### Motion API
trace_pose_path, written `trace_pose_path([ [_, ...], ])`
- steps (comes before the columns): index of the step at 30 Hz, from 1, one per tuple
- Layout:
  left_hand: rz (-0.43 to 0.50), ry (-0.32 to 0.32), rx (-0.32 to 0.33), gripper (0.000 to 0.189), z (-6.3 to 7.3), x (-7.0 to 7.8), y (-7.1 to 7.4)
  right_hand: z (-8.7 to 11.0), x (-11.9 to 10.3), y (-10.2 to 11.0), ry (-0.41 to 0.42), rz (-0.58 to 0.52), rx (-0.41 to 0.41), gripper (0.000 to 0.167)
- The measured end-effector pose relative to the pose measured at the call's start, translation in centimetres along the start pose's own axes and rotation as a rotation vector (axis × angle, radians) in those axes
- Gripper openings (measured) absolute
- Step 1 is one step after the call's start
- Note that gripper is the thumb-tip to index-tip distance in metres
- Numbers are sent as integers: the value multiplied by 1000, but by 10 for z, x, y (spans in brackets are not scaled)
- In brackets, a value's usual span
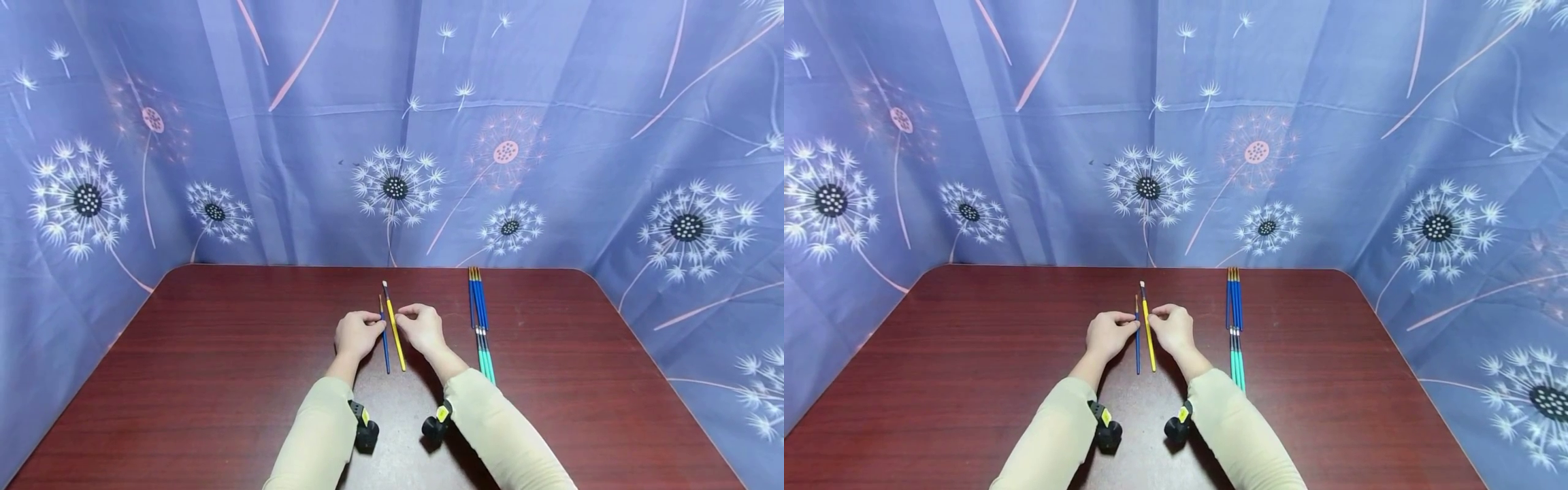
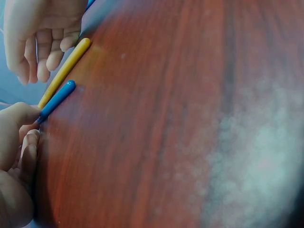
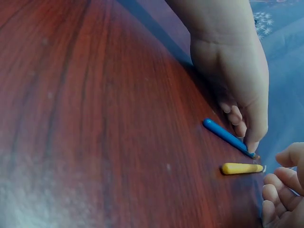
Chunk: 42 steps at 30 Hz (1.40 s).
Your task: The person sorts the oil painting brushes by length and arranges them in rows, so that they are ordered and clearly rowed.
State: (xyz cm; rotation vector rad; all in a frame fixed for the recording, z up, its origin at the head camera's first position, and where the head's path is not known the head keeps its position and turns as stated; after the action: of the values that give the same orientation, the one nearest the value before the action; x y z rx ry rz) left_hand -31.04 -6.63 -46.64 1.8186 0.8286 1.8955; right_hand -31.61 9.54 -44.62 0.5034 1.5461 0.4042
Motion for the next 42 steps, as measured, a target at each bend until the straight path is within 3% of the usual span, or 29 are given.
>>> trace_pose_path([
  [10,0,2,-6,19,2,1,3,0,-2,-9,3,64,-13,19],
  [21,-3,12,-15,19,3,0,0,2,-8,-16,37,241,-38,21],
  [29,-1,8,-5,18,3,1,1,2,-8,-12,31,297,22,16],
  [42,-2,-3,4,18,2,1,1,0,-3,-6,8,269,88,13],
])
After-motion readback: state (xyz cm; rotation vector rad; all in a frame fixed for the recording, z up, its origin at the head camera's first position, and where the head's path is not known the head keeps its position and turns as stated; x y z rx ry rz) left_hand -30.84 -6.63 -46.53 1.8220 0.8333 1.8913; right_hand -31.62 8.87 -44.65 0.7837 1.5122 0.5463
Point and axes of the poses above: each hand's wrist, its own z-axis away from the middle knuckle, its own y-axis out of the back of the hand, x = y × z, the point moved 8 cm from there along -z, towards the middle knuckle, and after that the axes turned 2 degrees about -x, right-handed, at the moved point
